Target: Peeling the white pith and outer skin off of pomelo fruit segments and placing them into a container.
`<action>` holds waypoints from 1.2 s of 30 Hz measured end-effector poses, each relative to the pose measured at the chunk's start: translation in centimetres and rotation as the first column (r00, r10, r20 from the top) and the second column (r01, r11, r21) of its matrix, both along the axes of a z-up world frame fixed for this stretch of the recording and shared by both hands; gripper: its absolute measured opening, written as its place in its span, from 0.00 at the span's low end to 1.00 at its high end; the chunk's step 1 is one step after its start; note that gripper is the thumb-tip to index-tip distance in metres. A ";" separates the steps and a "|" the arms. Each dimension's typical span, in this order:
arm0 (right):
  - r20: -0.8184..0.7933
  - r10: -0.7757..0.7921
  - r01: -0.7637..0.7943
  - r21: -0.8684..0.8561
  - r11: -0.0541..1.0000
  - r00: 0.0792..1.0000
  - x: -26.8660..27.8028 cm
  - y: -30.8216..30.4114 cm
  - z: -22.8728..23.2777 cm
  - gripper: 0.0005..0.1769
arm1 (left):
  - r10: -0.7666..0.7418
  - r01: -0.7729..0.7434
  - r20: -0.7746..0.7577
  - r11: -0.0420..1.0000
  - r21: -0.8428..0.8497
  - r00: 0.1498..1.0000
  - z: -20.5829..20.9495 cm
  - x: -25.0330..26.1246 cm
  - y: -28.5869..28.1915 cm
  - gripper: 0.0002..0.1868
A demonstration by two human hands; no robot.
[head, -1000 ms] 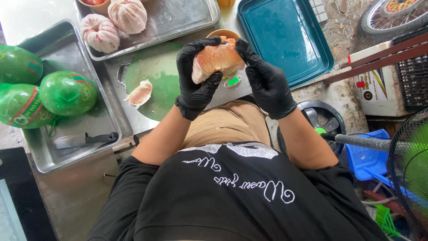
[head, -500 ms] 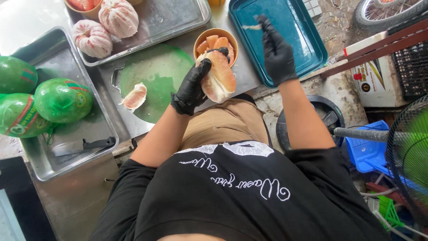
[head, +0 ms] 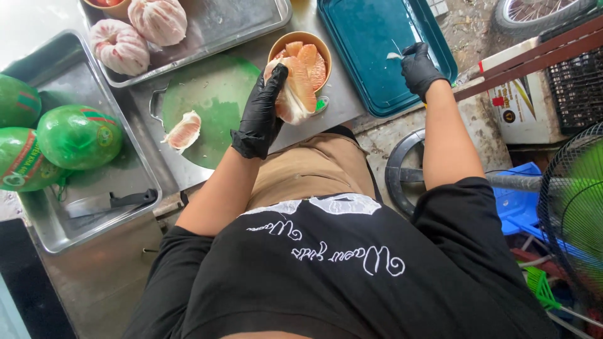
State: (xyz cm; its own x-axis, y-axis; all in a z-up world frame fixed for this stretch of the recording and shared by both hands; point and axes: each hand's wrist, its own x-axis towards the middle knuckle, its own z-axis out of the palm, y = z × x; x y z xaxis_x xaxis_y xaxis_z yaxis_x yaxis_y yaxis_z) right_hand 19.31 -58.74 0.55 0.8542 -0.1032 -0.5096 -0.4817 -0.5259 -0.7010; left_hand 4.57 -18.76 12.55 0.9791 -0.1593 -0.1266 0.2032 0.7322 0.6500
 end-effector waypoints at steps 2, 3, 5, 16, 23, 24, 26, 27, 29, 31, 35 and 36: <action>0.014 0.067 -0.066 -0.035 0.997 0.998 -0.2 0.2 0.6 0.27 | 0.006 -0.006 -0.010 1.000 0.008 1.000 -0.1 -0.1 0.3 0.28; 0.023 0.132 -0.130 -0.071 0.989 0.991 -0.4 0.2 0.9 0.28 | 0.011 -0.011 -0.023 1.000 0.014 1.000 -0.2 -0.1 0.4 0.28; -0.008 0.079 -0.079 -0.072 0.994 0.997 -0.7 1.3 1.9 0.29 | 0.014 -0.014 0.000 1.000 0.023 1.000 -0.8 -0.4 0.7 0.28; 0.356 0.412 -0.197 -0.506 0.839 0.839 -3.2 8.8 -0.2 0.20 | 0.049 -0.089 0.138 0.949 0.302 0.989 -3.8 -0.3 -0.2 0.22; 0.643 0.038 -0.518 0.579 0.630 0.765 -10.7 23.4 6.9 0.30 | 0.190 -0.513 0.536 0.657 0.552 0.822 -3.5 0.1 -2.3 0.20; 0.730 -0.023 -0.548 0.534 0.644 0.683 -11.1 24.2 6.2 0.29 | 0.192 -0.563 0.584 0.607 0.561 0.789 -3.7 0.1 -2.4 0.19; 0.636 -0.096 -0.521 0.701 0.486 0.766 -11.4 24.9 7.7 0.30 | 0.222 -0.554 0.570 0.654 0.515 0.791 -3.4 0.2 -2.3 0.18; 0.521 -0.146 -0.463 0.832 0.306 0.841 -11.4 25.2 8.5 0.31 | 0.246 -0.542 0.556 0.700 0.464 0.794 -3.2 0.4 -2.2 0.17; 0.499 -0.134 -0.448 0.846 0.288 0.856 -11.4 25.0 8.7 0.31 | 0.244 -0.532 0.541 0.700 0.477 0.805 -3.4 0.5 -2.0 0.17; 0.476 -0.128 -0.430 0.860 0.273 0.870 -11.5 24.7 8.7 0.32 | 0.235 -0.515 0.524 0.704 0.489 0.818 -3.7 0.5 -2.0 0.17; 0.326 -0.111 -0.307 0.938 0.159 0.939 -10.8 24.8 9.1 0.28 | 0.273 -0.486 0.484 0.780 0.395 0.832 -3.1 1.0 -1.9 0.16; 0.274 -0.096 -0.260 0.956 0.134 0.957 -10.9 24.8 9.2 0.27 | 0.269 -0.484 0.495 0.788 0.380 0.826 -2.9 0.9 -1.9 0.16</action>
State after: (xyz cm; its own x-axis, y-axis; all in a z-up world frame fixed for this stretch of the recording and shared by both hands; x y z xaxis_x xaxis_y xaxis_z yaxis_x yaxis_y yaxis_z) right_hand 8.42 -33.92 9.70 0.9099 0.4065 0.0828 -0.2336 0.6671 -0.7074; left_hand 5.45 -20.63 9.65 0.9224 0.2078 0.3254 -0.3741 0.2721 0.8866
